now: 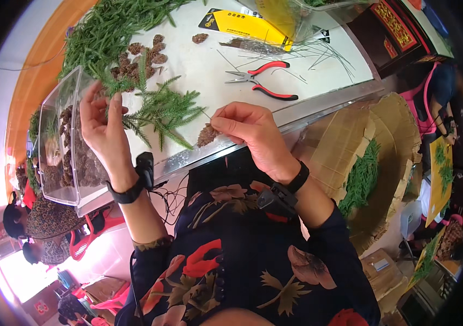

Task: Trimming green plant sprigs and handling dried pods at a production workstation.

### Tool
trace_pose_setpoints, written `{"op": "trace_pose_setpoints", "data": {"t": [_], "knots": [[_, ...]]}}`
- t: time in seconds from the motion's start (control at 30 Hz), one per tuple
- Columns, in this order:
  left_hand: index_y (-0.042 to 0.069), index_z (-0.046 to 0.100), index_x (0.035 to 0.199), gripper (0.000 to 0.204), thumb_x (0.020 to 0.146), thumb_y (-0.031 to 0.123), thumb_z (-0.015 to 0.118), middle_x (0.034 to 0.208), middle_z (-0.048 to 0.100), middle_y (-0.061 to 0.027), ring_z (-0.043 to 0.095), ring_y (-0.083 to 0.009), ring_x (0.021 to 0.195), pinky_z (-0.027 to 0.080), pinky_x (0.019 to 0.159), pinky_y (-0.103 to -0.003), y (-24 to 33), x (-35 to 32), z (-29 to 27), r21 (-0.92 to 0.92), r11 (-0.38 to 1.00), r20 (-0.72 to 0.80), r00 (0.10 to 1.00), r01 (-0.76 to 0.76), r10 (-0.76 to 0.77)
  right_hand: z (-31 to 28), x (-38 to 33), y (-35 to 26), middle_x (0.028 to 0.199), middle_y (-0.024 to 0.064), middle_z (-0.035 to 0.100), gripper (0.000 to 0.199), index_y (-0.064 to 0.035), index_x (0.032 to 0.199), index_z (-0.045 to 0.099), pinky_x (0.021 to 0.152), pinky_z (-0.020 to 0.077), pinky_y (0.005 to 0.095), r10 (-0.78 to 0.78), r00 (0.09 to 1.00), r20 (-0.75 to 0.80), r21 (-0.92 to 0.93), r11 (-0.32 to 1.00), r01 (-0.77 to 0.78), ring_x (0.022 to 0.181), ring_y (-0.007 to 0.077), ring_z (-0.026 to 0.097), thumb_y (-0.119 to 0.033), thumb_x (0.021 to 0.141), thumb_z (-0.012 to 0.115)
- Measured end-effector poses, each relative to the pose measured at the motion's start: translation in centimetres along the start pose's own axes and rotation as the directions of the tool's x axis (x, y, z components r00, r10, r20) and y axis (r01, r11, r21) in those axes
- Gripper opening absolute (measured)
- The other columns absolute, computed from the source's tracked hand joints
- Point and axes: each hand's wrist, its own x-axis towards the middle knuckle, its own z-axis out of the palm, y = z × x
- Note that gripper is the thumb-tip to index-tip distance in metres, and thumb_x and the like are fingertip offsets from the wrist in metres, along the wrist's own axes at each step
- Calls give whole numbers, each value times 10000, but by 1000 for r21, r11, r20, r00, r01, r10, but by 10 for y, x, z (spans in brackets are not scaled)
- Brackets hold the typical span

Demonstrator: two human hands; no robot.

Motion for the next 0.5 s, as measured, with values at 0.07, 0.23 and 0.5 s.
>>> {"op": "trace_pose_setpoints", "data": {"t": [0.07,0.23,0.5], "knots": [[50,583,1214,345,870,44,614,781,528,4,563,-56,676,423,577,-192,2,-9,-2,-76,997,-34,999,29,-31,14,4,-7,828,-1,611,87,-25,922,649,637,384,184,-50,999,22,-46,998,51,706,51,503,-99,881,627],[44,584,1227,345,882,33,598,812,526,-4,574,-56,658,413,571,-172,3,-19,-8,-209,974,-16,996,86,-91,49,12,-24,912,47,644,80,-4,914,647,773,432,226,-195,974,117,-176,961,214,818,84,556,-73,878,629],[29,625,1086,212,876,50,624,762,545,13,557,-40,621,401,547,-172,-5,-21,-14,-163,980,-55,990,116,-126,76,25,-30,967,99,656,78,18,901,635,797,454,234,-227,953,199,-245,931,272,860,96,579,-56,882,621]]}}
